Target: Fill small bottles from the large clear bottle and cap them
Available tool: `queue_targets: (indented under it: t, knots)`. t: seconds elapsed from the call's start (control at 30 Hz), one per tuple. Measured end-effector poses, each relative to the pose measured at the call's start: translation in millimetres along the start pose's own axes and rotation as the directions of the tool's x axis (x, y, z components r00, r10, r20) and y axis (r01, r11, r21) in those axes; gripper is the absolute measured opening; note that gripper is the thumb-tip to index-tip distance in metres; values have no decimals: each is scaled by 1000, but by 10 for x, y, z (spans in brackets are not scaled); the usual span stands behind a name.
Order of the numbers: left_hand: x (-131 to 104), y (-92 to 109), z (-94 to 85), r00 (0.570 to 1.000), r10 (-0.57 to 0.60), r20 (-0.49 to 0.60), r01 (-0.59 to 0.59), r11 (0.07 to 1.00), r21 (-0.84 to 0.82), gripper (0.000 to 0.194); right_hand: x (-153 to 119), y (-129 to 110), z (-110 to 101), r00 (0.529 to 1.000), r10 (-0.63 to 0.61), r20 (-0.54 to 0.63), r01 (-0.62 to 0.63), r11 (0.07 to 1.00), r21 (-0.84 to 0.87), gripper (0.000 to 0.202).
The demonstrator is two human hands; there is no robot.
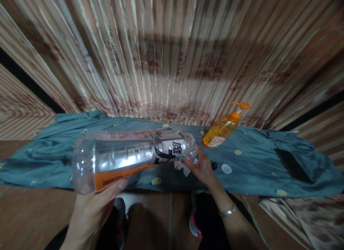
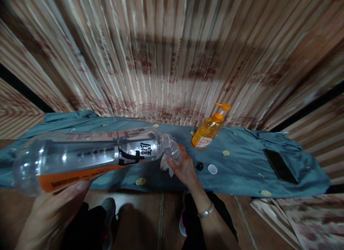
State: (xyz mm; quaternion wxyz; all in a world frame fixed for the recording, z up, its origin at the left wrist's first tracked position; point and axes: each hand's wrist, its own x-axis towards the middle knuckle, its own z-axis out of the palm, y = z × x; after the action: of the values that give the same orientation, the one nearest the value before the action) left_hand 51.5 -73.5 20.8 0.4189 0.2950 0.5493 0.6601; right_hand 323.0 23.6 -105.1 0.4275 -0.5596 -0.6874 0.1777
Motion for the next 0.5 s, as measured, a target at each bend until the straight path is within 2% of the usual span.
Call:
queue_targets:
  t: [0.07, 0.23, 0.37, 0.5]
  knots:
    - [8, -10, 2, 1000, 20, 16, -20, 1000, -12, 67, 0, -2, 3, 1000, -4, -4, 4, 1000, 0, 56]
    - [10, -9, 15, 999, 39, 25, -38, 999, -37, 55, -1, 13, 13, 1000, -4, -8, 4, 1000, 0, 56]
    - [-18, 25, 39, 1000, 9, -24, -10, 1000, -20, 61, -4, 26, 21, 1000, 9, -7, -9, 1000, -2, 59]
    - [-33, 38, 47, 999, -47, -11, 47, 999, -1, 48, -7, 30, 19, 1000, 3, -7, -3, 1000, -1, 59]
